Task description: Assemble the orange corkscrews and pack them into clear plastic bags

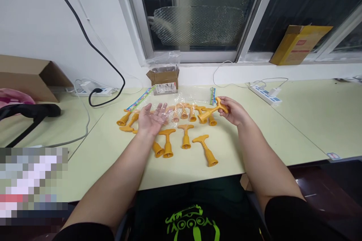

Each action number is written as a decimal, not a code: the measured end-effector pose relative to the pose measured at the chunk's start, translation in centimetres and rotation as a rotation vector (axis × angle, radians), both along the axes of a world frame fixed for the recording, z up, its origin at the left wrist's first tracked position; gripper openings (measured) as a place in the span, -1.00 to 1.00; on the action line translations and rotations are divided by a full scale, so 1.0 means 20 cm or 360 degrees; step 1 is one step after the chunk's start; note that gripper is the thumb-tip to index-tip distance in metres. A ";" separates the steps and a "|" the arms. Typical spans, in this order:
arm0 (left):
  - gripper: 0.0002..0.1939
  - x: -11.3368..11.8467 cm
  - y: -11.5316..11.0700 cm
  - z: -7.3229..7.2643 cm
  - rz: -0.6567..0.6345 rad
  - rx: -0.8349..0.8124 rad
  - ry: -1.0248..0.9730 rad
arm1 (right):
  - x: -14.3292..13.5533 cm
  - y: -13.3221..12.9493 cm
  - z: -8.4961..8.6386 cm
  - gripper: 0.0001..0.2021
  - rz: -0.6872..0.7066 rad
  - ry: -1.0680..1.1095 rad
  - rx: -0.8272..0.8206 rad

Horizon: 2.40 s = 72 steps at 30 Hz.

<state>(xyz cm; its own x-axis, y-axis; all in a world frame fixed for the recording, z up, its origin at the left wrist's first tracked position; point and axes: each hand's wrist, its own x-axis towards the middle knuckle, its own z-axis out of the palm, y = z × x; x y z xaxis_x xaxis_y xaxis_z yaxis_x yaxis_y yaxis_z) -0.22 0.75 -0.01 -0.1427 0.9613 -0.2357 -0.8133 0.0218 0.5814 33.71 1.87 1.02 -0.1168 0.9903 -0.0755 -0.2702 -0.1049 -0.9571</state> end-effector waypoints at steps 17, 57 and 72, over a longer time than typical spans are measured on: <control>-0.75 0.03 -0.01 0.00 0.0092 0.0189 -0.0005 | -0.30 -0.06 -0.08 -0.85 0.0257 0.0344 -0.0068; -0.67 0.21 -0.12 0.02 -0.0194 0.0111 0.0242 | -0.42 -0.16 -0.07 -0.49 0.0962 -0.0015 0.0319; -0.90 0.13 -0.08 0.03 -0.0117 -0.0022 0.0159 | -0.24 -0.11 -0.09 -0.57 0.1248 -0.1871 0.0304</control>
